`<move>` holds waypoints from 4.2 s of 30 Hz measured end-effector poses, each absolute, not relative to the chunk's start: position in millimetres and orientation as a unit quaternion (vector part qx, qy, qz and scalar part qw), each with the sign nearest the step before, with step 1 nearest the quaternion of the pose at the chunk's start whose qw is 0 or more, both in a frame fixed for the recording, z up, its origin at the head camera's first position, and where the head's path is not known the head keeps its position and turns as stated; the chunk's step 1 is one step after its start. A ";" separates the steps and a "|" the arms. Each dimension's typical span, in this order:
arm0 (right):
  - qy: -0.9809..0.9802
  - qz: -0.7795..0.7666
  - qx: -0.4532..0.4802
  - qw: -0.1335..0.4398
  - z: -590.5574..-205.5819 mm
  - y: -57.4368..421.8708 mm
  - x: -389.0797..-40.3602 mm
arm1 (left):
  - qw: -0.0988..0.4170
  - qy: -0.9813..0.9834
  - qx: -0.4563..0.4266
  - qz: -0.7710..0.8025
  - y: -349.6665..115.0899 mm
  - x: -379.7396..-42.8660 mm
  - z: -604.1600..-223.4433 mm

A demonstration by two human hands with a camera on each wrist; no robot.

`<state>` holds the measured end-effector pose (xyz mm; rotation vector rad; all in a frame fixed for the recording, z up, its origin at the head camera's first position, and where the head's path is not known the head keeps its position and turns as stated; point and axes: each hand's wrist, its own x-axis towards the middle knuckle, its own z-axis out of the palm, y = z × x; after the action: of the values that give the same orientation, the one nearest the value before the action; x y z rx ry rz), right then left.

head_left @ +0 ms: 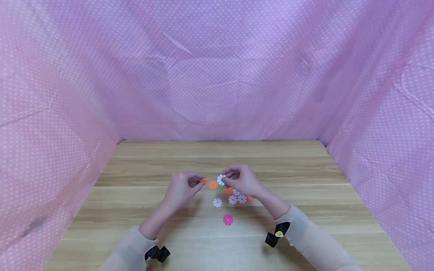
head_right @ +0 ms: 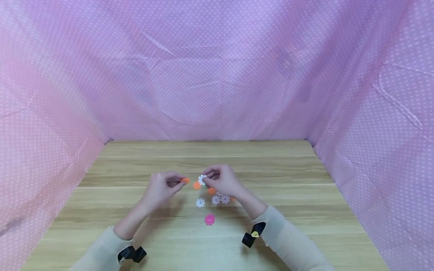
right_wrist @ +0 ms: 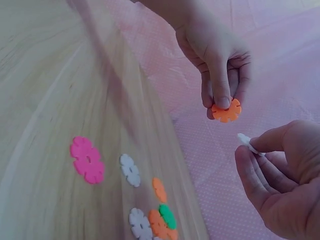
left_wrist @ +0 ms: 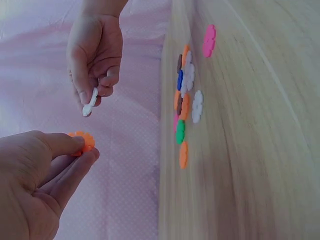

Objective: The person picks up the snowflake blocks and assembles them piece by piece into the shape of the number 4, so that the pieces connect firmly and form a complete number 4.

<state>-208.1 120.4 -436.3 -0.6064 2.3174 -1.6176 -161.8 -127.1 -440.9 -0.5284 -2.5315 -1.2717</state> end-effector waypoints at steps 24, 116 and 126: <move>0.762 -0.606 -0.187 0.131 -427.2 116.6 -208.2 | 0.191 -0.861 -0.211 -0.421 -115.0 -164.2 -436.4; 0.735 -0.643 -0.179 0.121 -415.2 120.6 -209.5 | 0.218 -0.820 -0.233 -0.475 -104.9 -166.7 -431.0; 0.765 -0.602 -0.207 0.097 -426.5 127.7 -212.0 | 0.224 -0.826 -0.208 -0.474 -115.6 -164.6 -422.9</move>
<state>-212.0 127.7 -426.5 -0.6123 2.2668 -1.7813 -164.6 -115.6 -422.9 -0.5729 -2.2795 -1.3096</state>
